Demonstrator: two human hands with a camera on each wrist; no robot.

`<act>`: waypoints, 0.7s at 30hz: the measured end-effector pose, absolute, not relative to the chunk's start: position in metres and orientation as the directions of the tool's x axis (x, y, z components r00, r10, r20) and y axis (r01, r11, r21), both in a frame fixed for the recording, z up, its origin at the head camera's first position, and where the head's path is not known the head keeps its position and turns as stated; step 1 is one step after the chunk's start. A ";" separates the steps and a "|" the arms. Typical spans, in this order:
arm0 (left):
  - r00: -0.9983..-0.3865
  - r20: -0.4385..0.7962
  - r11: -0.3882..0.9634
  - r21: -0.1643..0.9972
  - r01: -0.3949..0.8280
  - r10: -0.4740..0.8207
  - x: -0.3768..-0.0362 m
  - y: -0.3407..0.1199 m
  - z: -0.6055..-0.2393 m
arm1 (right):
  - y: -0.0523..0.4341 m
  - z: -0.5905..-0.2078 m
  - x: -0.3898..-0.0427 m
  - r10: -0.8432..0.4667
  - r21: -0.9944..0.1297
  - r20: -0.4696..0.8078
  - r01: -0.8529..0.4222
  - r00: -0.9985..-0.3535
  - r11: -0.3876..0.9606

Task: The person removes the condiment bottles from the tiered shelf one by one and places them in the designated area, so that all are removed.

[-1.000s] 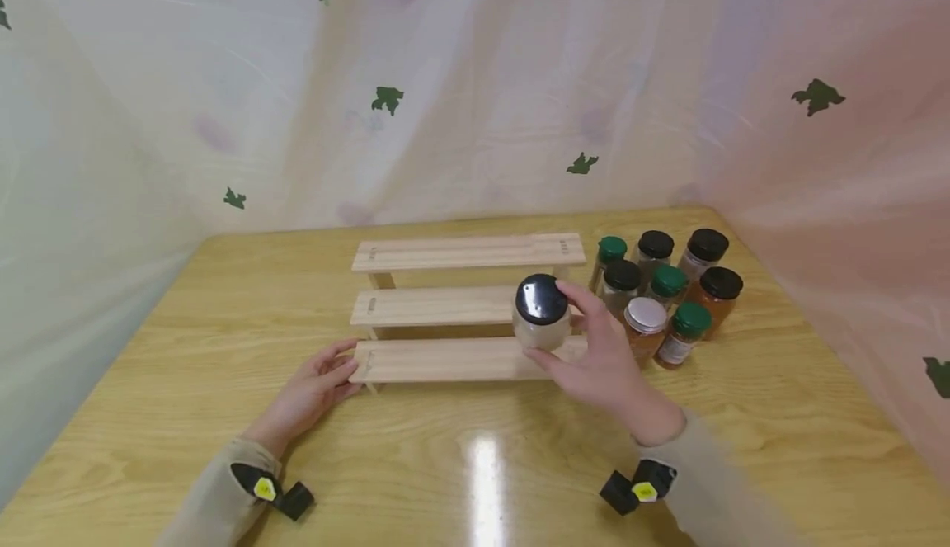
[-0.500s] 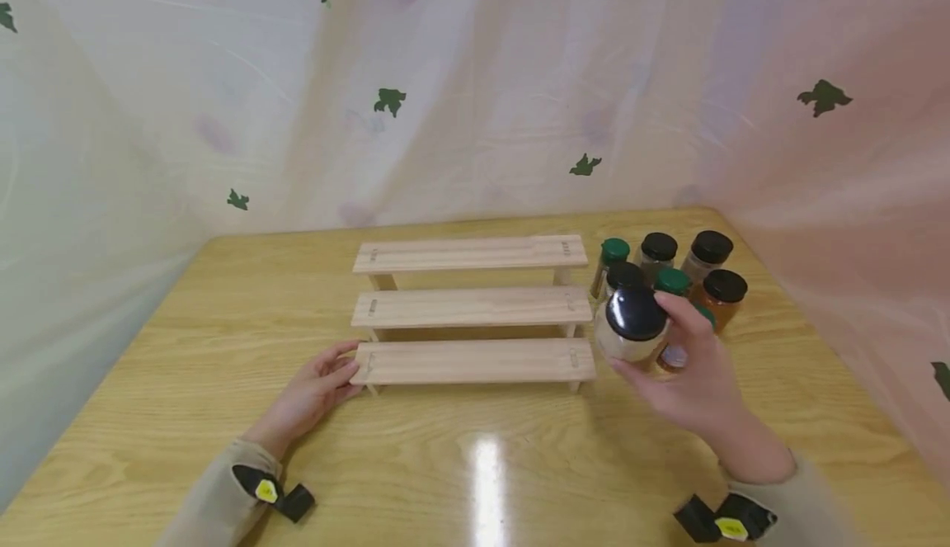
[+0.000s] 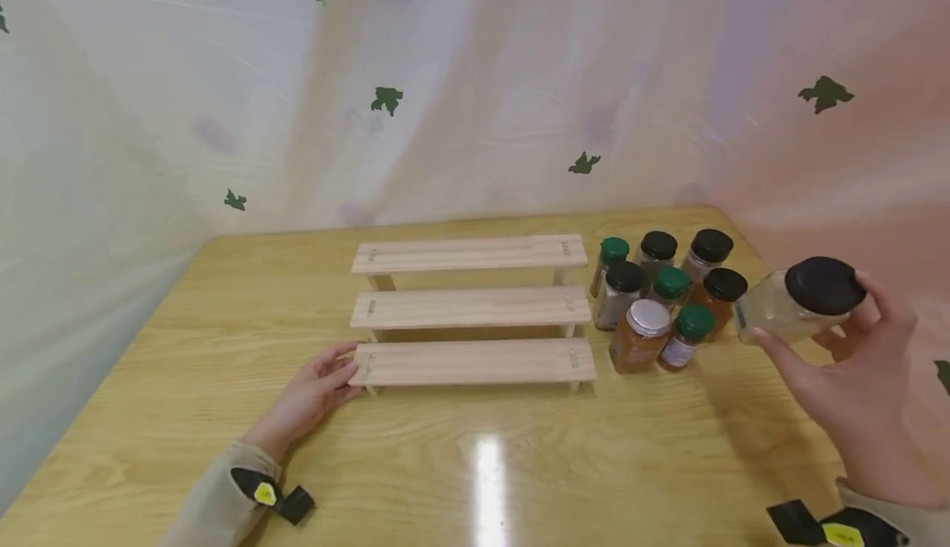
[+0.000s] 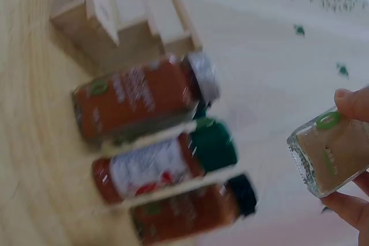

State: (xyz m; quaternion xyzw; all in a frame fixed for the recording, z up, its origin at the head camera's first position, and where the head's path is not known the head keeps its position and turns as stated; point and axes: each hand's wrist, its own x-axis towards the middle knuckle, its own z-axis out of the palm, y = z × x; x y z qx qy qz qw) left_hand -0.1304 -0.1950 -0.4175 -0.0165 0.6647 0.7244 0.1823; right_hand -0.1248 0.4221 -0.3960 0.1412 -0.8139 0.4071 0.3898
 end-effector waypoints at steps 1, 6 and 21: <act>-0.934 -0.265 -0.049 0.958 -0.284 0.238 -0.130 -0.195 -0.417 | 0.433 -0.405 -0.129 0.129 -0.581 0.718 -0.487 -0.684 0.652; -0.936 -0.254 -0.052 0.960 -0.274 0.243 -0.128 -0.195 -0.414 | 0.425 -0.404 -0.126 0.312 -0.757 0.478 -0.205 -0.821 0.620; -0.940 -0.238 -0.082 0.961 -0.264 0.245 -0.129 -0.195 -0.416 | 0.378 -0.394 -0.110 0.150 -0.739 0.352 -0.176 -0.924 0.650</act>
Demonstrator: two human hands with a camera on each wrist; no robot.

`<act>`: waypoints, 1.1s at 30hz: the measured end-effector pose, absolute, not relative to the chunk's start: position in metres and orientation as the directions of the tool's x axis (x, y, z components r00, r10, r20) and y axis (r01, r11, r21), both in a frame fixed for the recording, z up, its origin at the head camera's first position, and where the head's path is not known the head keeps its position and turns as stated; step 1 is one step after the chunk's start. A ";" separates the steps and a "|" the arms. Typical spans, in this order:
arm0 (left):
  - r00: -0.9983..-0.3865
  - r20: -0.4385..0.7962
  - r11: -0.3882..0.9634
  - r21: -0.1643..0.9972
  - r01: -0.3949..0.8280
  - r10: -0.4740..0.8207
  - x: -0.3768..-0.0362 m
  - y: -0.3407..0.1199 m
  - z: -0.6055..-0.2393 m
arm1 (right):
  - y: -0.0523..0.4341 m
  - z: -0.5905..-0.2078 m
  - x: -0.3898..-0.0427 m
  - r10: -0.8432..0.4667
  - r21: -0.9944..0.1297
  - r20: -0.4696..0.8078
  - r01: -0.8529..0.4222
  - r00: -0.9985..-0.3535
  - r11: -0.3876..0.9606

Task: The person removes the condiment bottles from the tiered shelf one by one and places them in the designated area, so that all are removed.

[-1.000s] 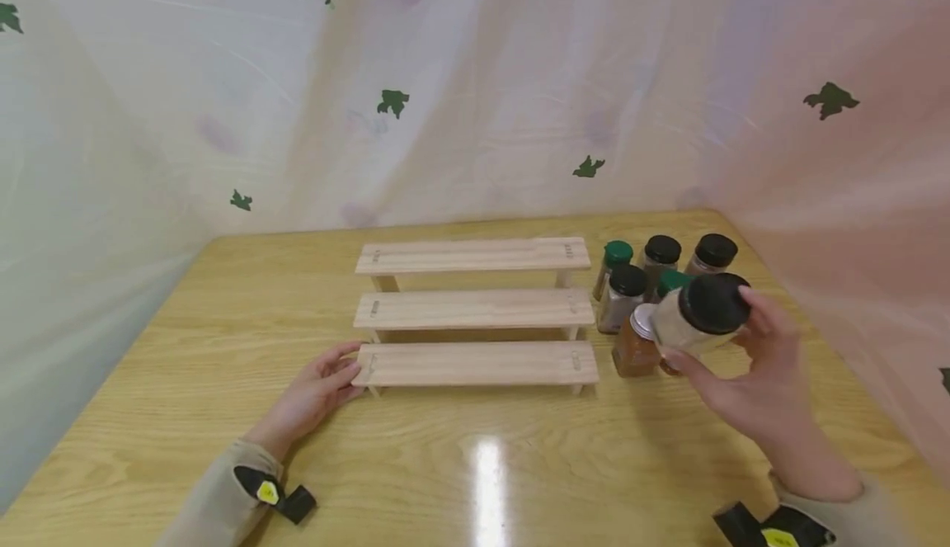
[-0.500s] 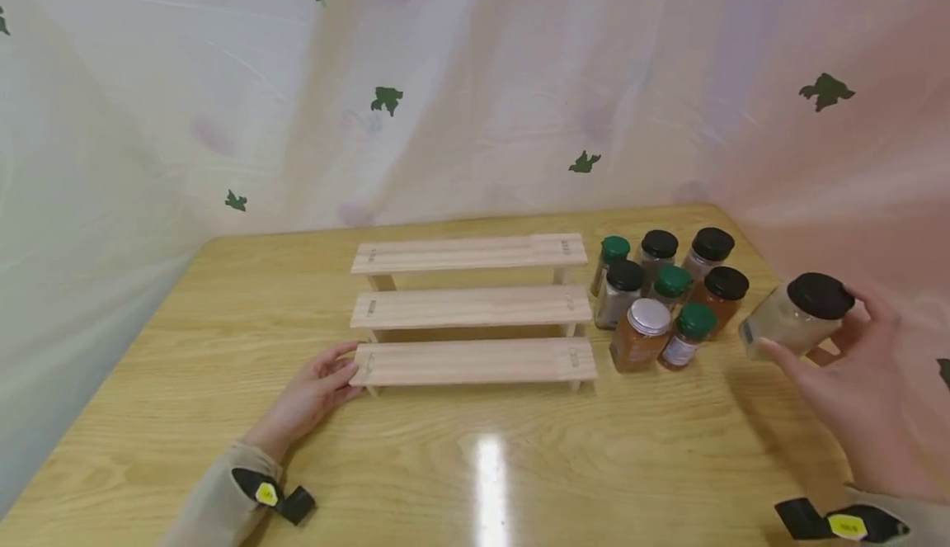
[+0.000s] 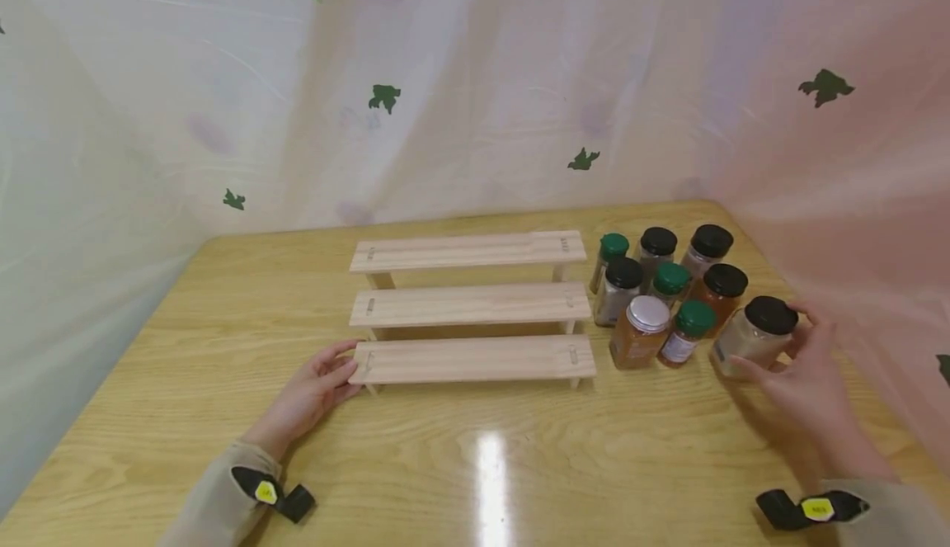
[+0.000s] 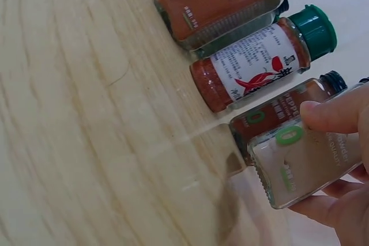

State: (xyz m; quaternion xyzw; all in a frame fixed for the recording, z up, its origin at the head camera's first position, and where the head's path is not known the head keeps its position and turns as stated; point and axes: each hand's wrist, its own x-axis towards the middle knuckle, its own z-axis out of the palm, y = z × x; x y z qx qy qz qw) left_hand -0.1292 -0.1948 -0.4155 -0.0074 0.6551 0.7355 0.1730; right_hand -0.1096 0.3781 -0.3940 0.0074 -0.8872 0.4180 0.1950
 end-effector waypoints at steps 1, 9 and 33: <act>-0.941 -0.238 -0.083 0.961 -0.264 0.243 -0.129 -0.195 -0.415 | 0.378 -0.395 -0.110 0.143 -0.743 0.339 -0.172 -0.930 0.647; -0.938 -0.252 -0.089 0.956 -0.279 0.238 -0.129 -0.194 -0.419 | 0.379 -0.404 -0.113 0.122 -0.725 0.282 -0.128 -0.952 0.677; -0.966 -0.200 0.119 0.976 -0.182 0.163 -0.131 -0.214 -0.387 | 0.363 -0.374 -0.117 0.045 -0.574 0.450 -0.250 -0.892 0.780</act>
